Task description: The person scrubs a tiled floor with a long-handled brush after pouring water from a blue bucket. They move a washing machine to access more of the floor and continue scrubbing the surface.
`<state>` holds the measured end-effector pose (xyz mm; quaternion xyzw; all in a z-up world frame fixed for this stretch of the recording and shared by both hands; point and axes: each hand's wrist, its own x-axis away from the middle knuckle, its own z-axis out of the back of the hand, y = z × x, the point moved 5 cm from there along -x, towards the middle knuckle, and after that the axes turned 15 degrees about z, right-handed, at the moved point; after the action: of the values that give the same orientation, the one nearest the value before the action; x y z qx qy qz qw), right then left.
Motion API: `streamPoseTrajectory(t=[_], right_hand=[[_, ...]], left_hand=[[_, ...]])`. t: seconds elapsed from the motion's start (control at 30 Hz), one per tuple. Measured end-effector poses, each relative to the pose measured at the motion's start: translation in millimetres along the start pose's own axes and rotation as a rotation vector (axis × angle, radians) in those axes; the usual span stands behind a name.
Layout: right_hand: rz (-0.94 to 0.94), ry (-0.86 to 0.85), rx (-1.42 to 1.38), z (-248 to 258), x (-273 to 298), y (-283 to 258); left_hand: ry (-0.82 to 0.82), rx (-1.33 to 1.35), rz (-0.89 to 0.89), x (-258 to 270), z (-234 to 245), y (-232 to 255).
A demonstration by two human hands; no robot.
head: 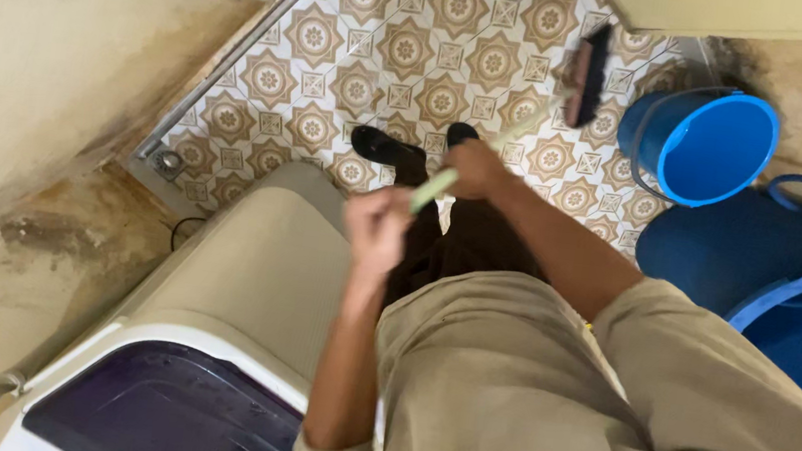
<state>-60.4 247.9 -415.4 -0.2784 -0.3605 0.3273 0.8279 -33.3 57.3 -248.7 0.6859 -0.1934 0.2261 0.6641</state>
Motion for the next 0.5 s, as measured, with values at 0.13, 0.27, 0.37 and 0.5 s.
streamPoseTrajectory(t=[0.13,0.27,0.37,0.5], right_hand=[[0.283,0.072,-0.043,-8,-92,-104],[0.463,-0.021,-0.257,-7,-147,-231],[0.640,0.043,-0.281,-4,-181,-302],[0.836,0.142,-0.400,10,-201,-354]], left_hand=[[0.155,0.316,-0.137,67,104,44],[0.326,0.176,-0.406,126,159,133],[0.544,-0.219,-0.327,151,172,183],[0.655,-0.486,-0.217,152,177,205]])
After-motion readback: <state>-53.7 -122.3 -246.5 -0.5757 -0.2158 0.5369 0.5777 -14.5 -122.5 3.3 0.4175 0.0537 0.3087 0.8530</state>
